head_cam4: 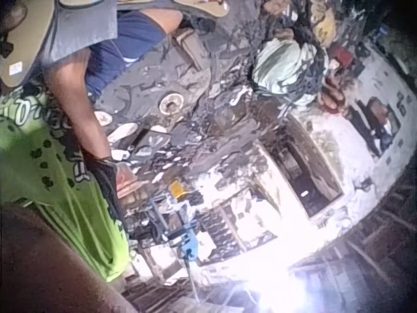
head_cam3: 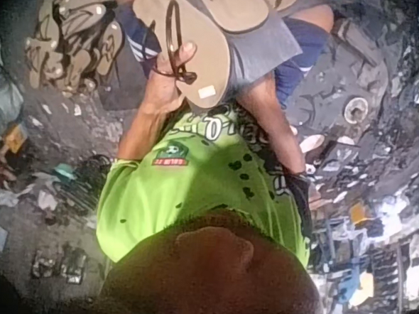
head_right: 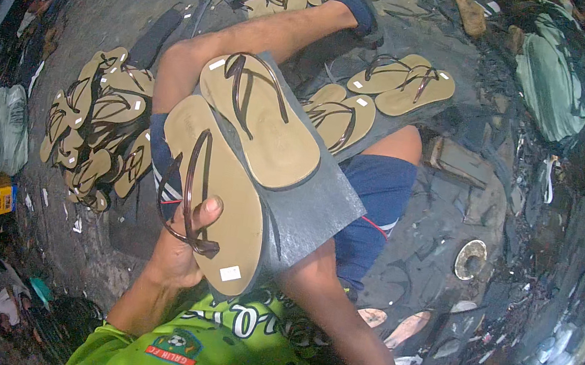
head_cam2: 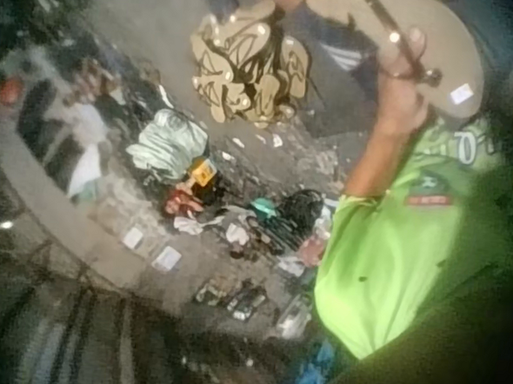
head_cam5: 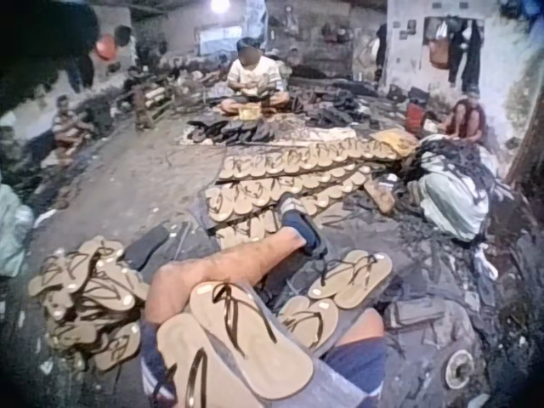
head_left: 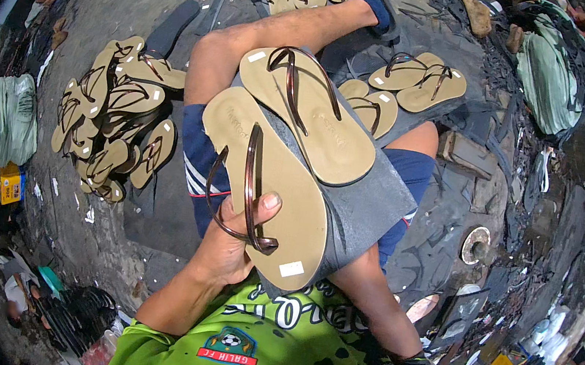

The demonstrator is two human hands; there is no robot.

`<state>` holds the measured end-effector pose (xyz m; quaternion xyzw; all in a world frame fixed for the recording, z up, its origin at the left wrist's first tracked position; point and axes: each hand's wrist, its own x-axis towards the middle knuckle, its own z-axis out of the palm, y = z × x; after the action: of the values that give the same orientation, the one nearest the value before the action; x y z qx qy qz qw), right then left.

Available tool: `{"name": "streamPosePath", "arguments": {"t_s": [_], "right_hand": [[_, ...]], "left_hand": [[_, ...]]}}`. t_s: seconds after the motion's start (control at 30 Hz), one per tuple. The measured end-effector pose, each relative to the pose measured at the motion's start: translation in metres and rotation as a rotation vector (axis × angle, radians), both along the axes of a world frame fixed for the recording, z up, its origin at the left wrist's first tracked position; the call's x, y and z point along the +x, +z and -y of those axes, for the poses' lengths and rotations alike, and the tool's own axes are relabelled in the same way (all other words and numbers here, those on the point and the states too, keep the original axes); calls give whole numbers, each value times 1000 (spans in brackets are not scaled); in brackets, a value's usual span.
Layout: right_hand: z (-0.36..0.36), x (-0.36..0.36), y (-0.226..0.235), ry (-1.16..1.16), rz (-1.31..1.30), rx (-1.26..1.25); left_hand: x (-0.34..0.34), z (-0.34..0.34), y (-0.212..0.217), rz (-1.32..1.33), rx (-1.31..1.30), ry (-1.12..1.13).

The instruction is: The person sits on the ground and uses a knife to trim excess rubber from the edges of flip-flop soles. They repeatedly pick up flip-flops, cut along the perimeter, and place them back down among a pile of similar items.

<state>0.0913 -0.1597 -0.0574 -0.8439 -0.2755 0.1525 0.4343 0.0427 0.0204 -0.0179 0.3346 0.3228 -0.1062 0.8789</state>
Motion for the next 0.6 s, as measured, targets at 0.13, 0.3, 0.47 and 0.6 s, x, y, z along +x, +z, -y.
{"name": "streamPosePath", "arguments": {"t_s": [0.13, 0.3, 0.47, 0.6], "right_hand": [[-6, 14, -11, 91, 30, 144], [-15, 19, -14, 155, 15, 169], [-19, 22, -2, 150, 14, 144], [-23, 18, -8, 188, 1, 159]], "left_hand": [[-9, 4, 5, -49, 64, -20], [-11, 0, 1, -46, 23, 8], [-11, 1, -3, -59, 17, -15], [-22, 1, -7, -116, 93, -15]]}}
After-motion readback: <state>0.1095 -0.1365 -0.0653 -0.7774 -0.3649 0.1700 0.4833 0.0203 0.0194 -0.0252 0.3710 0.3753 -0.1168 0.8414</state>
